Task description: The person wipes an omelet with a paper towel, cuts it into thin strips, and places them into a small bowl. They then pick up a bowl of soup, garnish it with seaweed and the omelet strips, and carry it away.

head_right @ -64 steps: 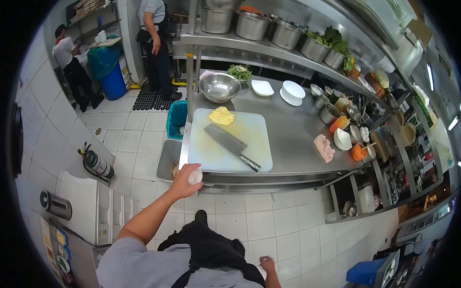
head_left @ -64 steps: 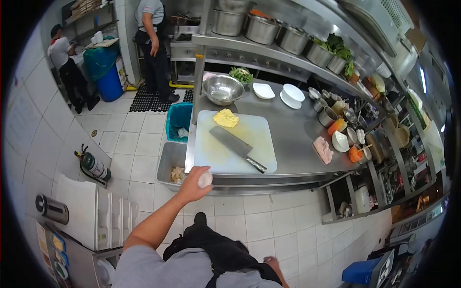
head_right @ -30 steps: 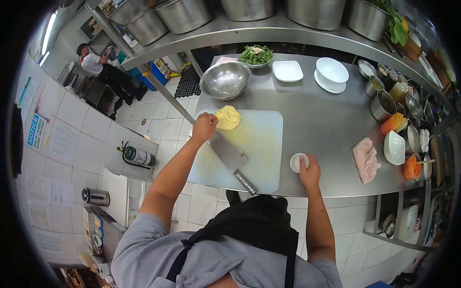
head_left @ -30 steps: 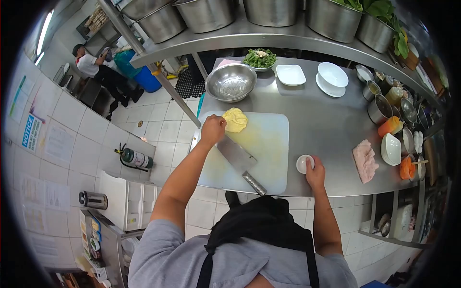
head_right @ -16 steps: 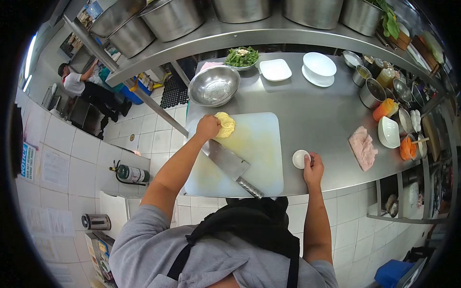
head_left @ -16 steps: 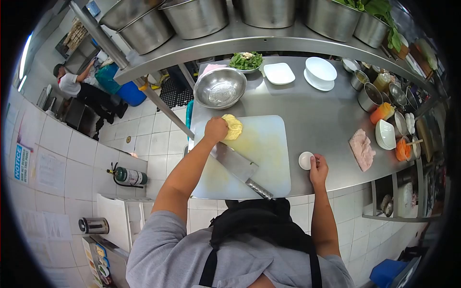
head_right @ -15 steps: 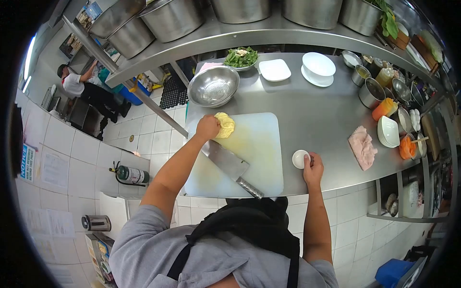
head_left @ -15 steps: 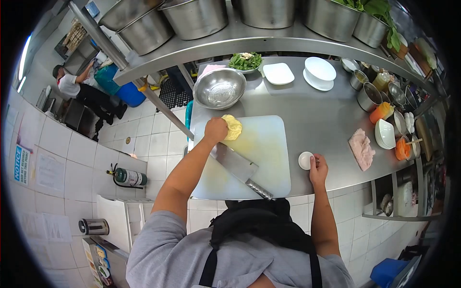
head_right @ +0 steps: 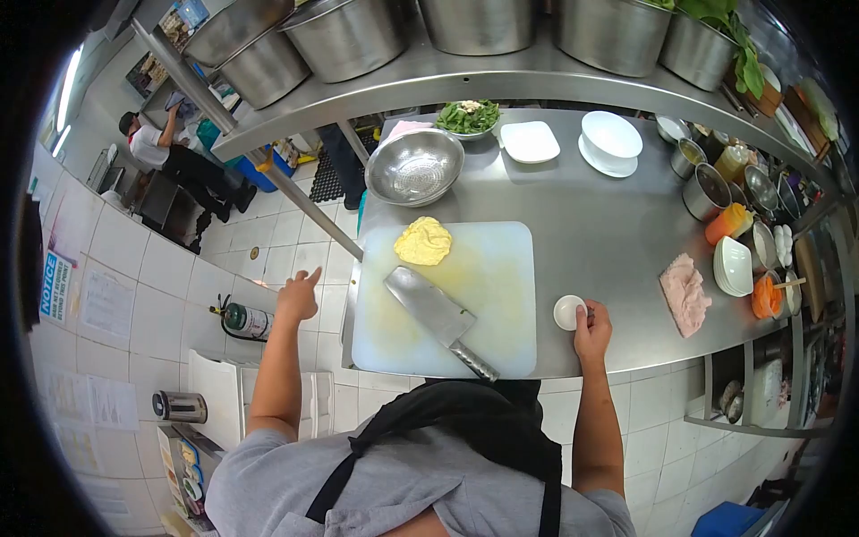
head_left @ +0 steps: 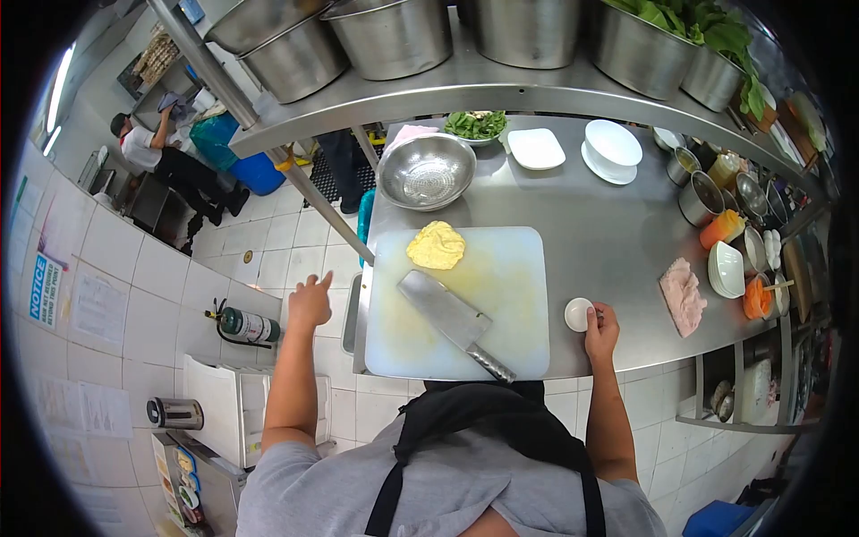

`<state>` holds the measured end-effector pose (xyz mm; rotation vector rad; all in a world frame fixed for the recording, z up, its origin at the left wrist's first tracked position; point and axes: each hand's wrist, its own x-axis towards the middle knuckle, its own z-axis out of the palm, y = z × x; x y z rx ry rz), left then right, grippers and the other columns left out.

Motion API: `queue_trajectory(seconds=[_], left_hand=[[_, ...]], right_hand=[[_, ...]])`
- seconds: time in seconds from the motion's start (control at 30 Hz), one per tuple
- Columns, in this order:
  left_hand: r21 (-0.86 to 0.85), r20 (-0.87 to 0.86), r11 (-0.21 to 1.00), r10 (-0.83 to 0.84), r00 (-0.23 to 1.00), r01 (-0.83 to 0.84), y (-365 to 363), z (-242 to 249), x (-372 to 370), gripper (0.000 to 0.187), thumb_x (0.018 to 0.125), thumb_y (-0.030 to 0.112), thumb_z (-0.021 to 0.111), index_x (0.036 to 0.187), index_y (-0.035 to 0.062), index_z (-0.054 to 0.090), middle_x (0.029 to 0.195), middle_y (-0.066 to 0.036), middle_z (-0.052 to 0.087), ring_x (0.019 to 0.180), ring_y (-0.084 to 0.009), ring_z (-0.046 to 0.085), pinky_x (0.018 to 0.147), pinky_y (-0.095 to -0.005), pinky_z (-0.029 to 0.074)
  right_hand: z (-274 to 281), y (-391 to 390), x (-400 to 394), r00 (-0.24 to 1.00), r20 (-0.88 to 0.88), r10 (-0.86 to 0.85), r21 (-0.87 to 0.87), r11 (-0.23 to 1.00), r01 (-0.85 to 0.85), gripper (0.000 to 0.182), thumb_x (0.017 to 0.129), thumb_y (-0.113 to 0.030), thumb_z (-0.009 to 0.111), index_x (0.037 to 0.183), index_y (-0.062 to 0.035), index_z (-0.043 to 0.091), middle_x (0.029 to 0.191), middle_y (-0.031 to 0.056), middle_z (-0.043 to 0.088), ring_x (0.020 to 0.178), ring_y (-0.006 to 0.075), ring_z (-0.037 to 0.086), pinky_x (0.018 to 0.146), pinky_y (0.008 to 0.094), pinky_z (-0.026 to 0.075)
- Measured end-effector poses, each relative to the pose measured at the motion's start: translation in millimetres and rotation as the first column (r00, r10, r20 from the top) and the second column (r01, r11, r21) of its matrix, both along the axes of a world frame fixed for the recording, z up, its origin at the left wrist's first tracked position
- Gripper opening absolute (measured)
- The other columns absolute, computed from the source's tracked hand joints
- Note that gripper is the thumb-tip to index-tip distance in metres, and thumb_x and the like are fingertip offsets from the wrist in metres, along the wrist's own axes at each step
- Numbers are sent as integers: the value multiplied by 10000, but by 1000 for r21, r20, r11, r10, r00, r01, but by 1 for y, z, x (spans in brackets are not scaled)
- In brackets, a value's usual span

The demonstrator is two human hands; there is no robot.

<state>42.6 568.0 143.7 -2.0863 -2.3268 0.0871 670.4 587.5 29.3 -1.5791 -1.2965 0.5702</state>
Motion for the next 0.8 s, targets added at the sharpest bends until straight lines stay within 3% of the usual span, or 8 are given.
queue_trajectory(seconds=[0.07,0.1,0.17,0.2,0.27,0.37,0.63,0.8], left_hand=[[-150,-14,968,200,980,-200,-12,-12,-26,444,855,86,610,1298,63,629,1192,-216,720,1132,-380,691,954,-483,575],[-151,-17,968,202,979,-203,-11,2,-17,444,855,86,610,1298,63,629,1192,-216,720,1132,-380,691,954,-483,575],[-334,-21,804,516,857,-492,-5,23,6,514,840,44,596,1353,74,595,1267,-248,689,1209,-387,658,982,-477,552],[-334,-18,805,515,857,-491,-4,13,9,514,840,44,596,1353,74,595,1267,-248,689,1209,-387,658,982,-477,552],[13,467,975,189,863,-221,-3,-13,16,443,829,45,637,1272,57,650,1203,-246,716,1125,-403,695,959,-460,558],[-18,686,991,109,719,-133,29,1,76,344,821,96,700,1158,25,693,1118,-219,739,1032,-383,718,912,-453,565],[195,397,981,-101,912,24,160,-54,128,397,880,279,750,1155,-6,741,1081,-253,740,1027,-385,708,948,-459,551],[111,317,992,-93,944,61,199,-73,143,414,893,361,711,1149,40,767,1180,-260,707,1129,-427,655,997,-499,529]], right_hand=[[0,2,0,999,-33,17,2,1000,-17,274,984,-238,706,1112,4,701,903,68,692,666,113,554,621,287,481],[-2,1,0,998,-64,22,0,1000,-22,273,982,-237,708,1112,4,701,906,65,691,667,112,555,620,287,482],[-6,1,1,998,-60,19,-3,1000,-19,271,982,-238,708,1107,3,701,900,61,689,669,111,557,620,287,482],[-7,3,2,998,-55,13,-4,1000,-13,270,982,-239,708,1102,3,701,894,57,688,670,110,558,620,288,483],[-8,4,4,1000,-28,15,1,1000,-15,268,983,-240,707,1098,2,702,893,61,690,673,118,565,623,293,488],[-12,3,5,1000,4,9,15,1000,-9,262,984,-243,704,1087,-2,706,894,72,695,678,138,582,632,304,498],[-7,-1,2,998,55,-23,18,1000,22,238,981,-240,700,1051,-14,715,891,95,698,692,180,622,644,327,516],[1,-4,-1,997,63,-39,26,999,37,240,977,-245,704,1038,-13,711,885,101,698,703,190,640,644,337,521]])
